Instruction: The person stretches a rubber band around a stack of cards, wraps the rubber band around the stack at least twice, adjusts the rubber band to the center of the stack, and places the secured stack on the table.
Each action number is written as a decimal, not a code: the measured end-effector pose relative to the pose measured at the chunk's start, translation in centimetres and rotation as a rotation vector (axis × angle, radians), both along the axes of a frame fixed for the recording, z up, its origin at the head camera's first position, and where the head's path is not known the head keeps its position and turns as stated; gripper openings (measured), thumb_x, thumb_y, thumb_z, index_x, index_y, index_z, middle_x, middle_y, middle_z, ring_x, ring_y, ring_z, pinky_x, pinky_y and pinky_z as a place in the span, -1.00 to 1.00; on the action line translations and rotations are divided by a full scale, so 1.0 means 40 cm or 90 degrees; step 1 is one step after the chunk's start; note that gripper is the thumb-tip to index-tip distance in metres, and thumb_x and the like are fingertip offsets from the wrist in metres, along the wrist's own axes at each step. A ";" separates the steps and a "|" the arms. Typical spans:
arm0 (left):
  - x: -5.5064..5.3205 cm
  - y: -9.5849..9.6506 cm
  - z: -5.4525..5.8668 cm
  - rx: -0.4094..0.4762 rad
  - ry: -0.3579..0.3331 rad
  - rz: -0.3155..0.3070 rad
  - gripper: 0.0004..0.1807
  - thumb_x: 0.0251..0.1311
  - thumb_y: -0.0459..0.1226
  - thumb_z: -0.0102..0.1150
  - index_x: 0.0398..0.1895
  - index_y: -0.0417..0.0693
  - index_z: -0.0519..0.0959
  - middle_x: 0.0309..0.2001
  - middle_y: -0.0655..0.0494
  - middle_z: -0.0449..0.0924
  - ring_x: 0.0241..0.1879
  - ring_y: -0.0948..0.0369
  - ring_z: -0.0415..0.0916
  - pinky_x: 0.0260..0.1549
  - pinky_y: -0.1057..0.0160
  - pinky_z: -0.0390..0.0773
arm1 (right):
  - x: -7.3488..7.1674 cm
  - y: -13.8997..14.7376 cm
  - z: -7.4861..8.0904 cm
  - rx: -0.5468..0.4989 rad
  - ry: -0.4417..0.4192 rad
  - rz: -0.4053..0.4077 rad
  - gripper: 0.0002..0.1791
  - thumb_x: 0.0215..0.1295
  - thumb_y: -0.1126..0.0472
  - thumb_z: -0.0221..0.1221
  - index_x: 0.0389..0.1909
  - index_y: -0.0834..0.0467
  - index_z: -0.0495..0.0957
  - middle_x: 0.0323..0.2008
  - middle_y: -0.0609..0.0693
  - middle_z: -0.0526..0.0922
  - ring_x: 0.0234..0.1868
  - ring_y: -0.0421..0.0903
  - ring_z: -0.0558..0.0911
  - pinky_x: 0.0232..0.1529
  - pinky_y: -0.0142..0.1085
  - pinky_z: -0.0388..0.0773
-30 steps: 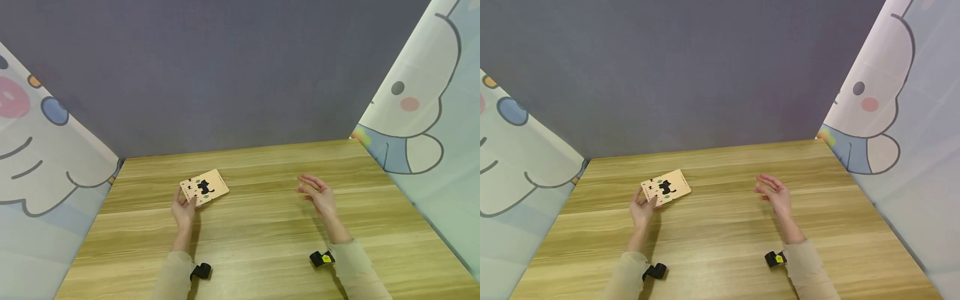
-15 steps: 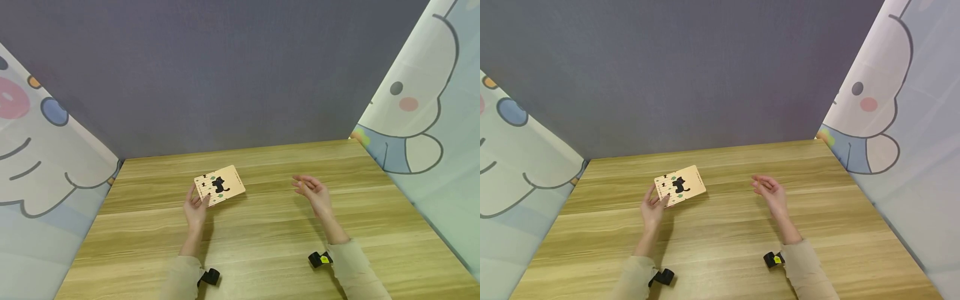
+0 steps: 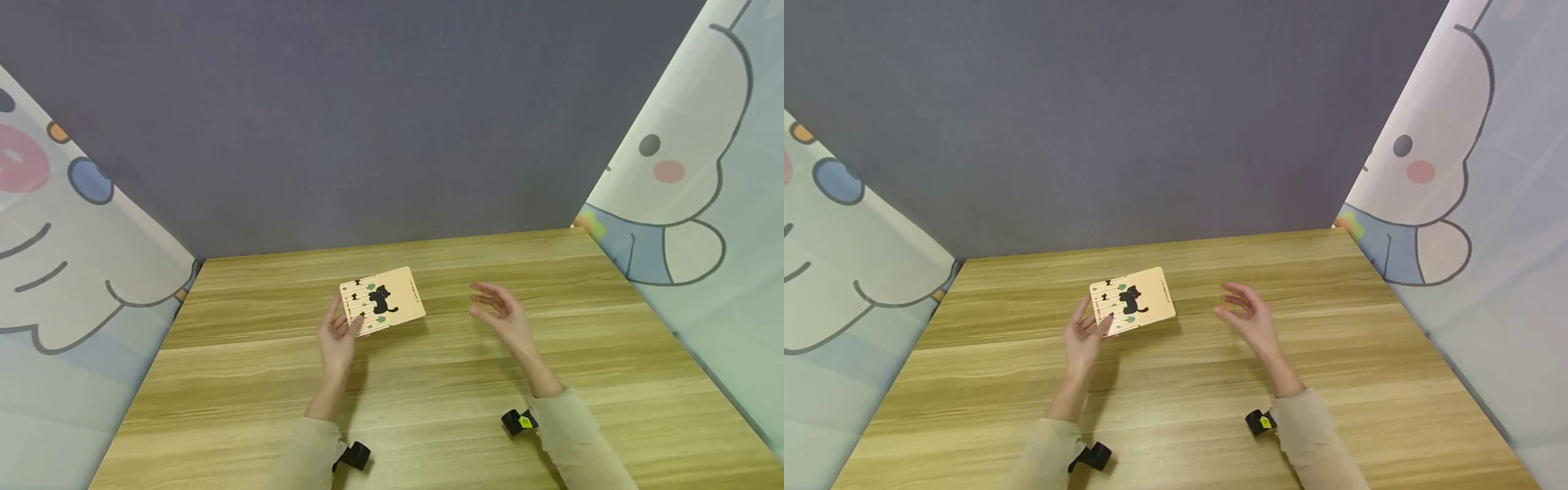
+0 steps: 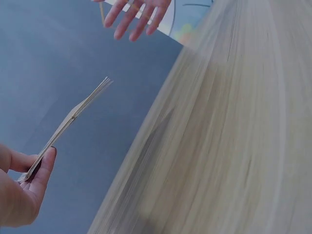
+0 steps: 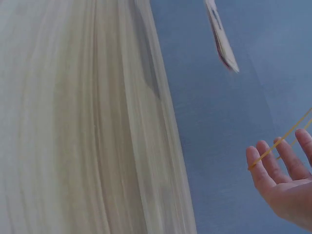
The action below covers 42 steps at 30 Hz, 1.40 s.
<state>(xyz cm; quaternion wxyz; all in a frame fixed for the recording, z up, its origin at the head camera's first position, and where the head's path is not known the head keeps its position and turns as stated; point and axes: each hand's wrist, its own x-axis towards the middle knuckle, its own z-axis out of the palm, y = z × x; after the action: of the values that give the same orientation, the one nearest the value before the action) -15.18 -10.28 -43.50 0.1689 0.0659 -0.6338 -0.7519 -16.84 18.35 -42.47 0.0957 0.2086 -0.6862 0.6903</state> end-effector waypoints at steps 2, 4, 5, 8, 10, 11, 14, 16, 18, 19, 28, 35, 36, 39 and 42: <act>-0.001 0.008 0.000 0.004 0.006 -0.010 -0.32 -0.05 -0.64 0.09 0.23 -0.25 0.21 -0.16 -0.42 0.46 -0.29 -0.06 0.56 -0.42 0.29 0.66 | -0.002 -0.004 -0.003 0.009 0.005 0.000 -0.47 0.04 0.53 0.15 0.06 0.50 0.23 0.07 0.13 0.42 -0.02 -0.04 0.49 -0.03 -0.34 0.53; -0.003 0.015 -0.001 0.006 0.012 -0.020 -0.32 -0.04 -0.63 0.08 0.23 -0.25 0.20 -0.15 -0.42 0.46 -0.27 -0.10 0.55 -0.42 0.27 0.66 | -0.005 -0.010 -0.006 0.007 0.009 0.003 -0.44 0.02 0.51 0.18 0.07 0.49 0.22 0.09 0.21 0.38 -0.01 0.02 0.47 -0.02 -0.28 0.53; -0.004 0.019 -0.001 0.005 0.015 -0.024 -0.32 -0.04 -0.63 0.09 0.23 -0.26 0.20 -0.15 -0.42 0.46 -0.26 -0.10 0.54 -0.41 0.26 0.66 | -0.006 -0.012 -0.007 0.005 0.010 0.006 -0.43 0.01 0.50 0.19 0.08 0.49 0.22 0.10 0.25 0.36 0.00 0.06 0.46 -0.01 -0.25 0.53; -0.008 0.030 -0.002 0.006 0.017 -0.035 -0.32 -0.04 -0.63 0.09 0.23 -0.25 0.21 -0.14 -0.41 0.46 -0.26 -0.11 0.54 -0.40 0.25 0.66 | -0.010 -0.022 -0.008 -0.006 0.002 0.005 -0.40 -0.01 0.48 0.21 0.09 0.45 0.22 0.10 0.26 0.34 0.02 0.20 0.40 -0.02 -0.23 0.54; -0.010 0.037 -0.003 0.005 0.019 -0.038 -0.33 -0.04 -0.63 0.10 0.23 -0.24 0.22 -0.16 -0.41 0.47 -0.27 -0.12 0.54 -0.39 0.25 0.66 | -0.012 -0.029 -0.008 -0.008 -0.009 0.003 -0.39 -0.01 0.49 0.21 0.11 0.42 0.22 0.10 0.15 0.36 0.03 0.25 0.37 -0.03 -0.26 0.54; -0.011 0.040 -0.002 0.005 0.022 -0.041 -0.33 -0.04 -0.63 0.10 0.23 -0.24 0.22 -0.16 -0.41 0.47 -0.27 -0.13 0.54 -0.39 0.25 0.66 | -0.013 -0.032 -0.008 -0.012 -0.015 0.004 -0.38 -0.02 0.50 0.21 0.11 0.41 0.22 0.10 0.11 0.36 0.04 0.28 0.35 -0.03 -0.26 0.55; -0.013 0.050 0.000 0.005 0.035 -0.048 -0.33 -0.03 -0.62 0.09 0.23 -0.25 0.22 -0.17 -0.42 0.47 -0.29 -0.14 0.54 -0.41 0.24 0.66 | -0.016 -0.042 -0.010 -0.019 -0.032 0.007 -0.38 -0.03 0.53 0.19 0.12 0.40 0.20 0.10 0.05 0.36 0.05 0.32 0.31 -0.04 -0.30 0.55; -0.014 0.056 0.002 0.009 0.042 -0.054 -0.33 -0.03 -0.62 0.09 0.23 -0.25 0.21 -0.17 -0.43 0.47 -0.29 -0.15 0.53 -0.43 0.24 0.66 | -0.017 -0.049 -0.011 -0.025 -0.044 0.010 -0.37 -0.02 0.53 0.19 0.12 0.40 0.19 0.12 0.13 0.33 0.06 0.30 0.32 -0.05 -0.31 0.55; -0.017 0.061 0.002 0.012 0.046 -0.060 -0.34 -0.02 -0.62 0.09 0.23 -0.25 0.21 -0.18 -0.43 0.47 -0.29 -0.14 0.54 -0.42 0.23 0.66 | -0.019 -0.055 -0.012 -0.026 -0.057 0.013 -0.37 -0.01 0.50 0.19 0.13 0.40 0.17 0.13 0.19 0.30 0.06 0.18 0.36 -0.03 -0.32 0.54; -0.018 0.064 0.002 0.013 0.047 -0.062 -0.34 -0.02 -0.61 0.09 0.23 -0.25 0.21 -0.17 -0.42 0.47 -0.28 -0.14 0.54 -0.41 0.22 0.66 | -0.020 -0.058 -0.013 -0.029 -0.064 0.014 -0.36 0.00 0.49 0.19 0.13 0.39 0.17 0.14 0.21 0.28 0.07 0.18 0.36 -0.03 -0.33 0.53; -0.021 0.089 0.006 0.017 0.033 -0.070 -0.34 -0.01 -0.60 0.10 0.23 -0.25 0.21 -0.18 -0.39 0.49 -0.28 -0.12 0.54 -0.42 0.23 0.66 | -0.028 -0.095 -0.021 -0.059 -0.082 0.010 -0.38 0.02 0.54 0.12 0.13 0.47 0.11 0.14 0.34 0.22 0.06 0.28 0.31 0.00 -0.37 0.50; -0.022 0.103 0.004 0.008 0.029 -0.066 -0.35 -0.01 -0.60 0.10 0.23 -0.27 0.21 -0.18 -0.38 0.49 -0.29 -0.12 0.54 -0.38 0.14 0.66 | -0.027 -0.114 -0.019 -0.079 -0.107 -0.013 -0.39 0.05 0.43 0.16 0.13 0.40 0.14 0.15 0.31 0.24 -0.01 0.16 0.37 -0.10 -0.42 0.53; -0.022 0.105 0.004 0.014 0.029 -0.070 -0.35 -0.01 -0.60 0.10 0.23 -0.26 0.21 -0.18 -0.38 0.49 -0.29 -0.12 0.54 -0.41 0.16 0.66 | -0.027 -0.116 -0.020 -0.080 -0.108 -0.016 -0.39 0.06 0.38 0.17 0.13 0.38 0.15 0.15 0.30 0.25 -0.03 0.10 0.40 -0.14 -0.42 0.55; -0.021 0.108 0.004 0.025 0.032 -0.081 -0.34 -0.01 -0.61 0.09 0.23 -0.25 0.20 -0.17 -0.39 0.48 -0.30 -0.11 0.55 -0.48 0.23 0.67 | -0.029 -0.120 -0.026 -0.094 -0.107 -0.026 -0.37 0.05 0.27 0.22 0.12 0.34 0.18 0.12 0.23 0.30 -0.12 -0.05 0.46 -0.27 -0.42 0.57; -0.022 0.110 0.002 0.030 0.035 -0.090 -0.34 0.00 -0.61 0.08 0.24 -0.24 0.21 -0.17 -0.39 0.48 -0.30 -0.11 0.55 -0.51 0.25 0.67 | -0.033 -0.124 -0.030 -0.093 -0.107 -0.042 -0.38 0.04 0.25 0.23 0.10 0.34 0.20 0.09 0.18 0.33 -0.10 -0.09 0.47 -0.23 -0.40 0.58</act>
<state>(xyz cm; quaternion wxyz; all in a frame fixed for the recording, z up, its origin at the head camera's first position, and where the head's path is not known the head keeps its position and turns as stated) -16.06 -5.89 -43.42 0.1312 0.0039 -0.6142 -0.7782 -18.18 13.38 -43.68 0.0758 0.1197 -0.6463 0.7499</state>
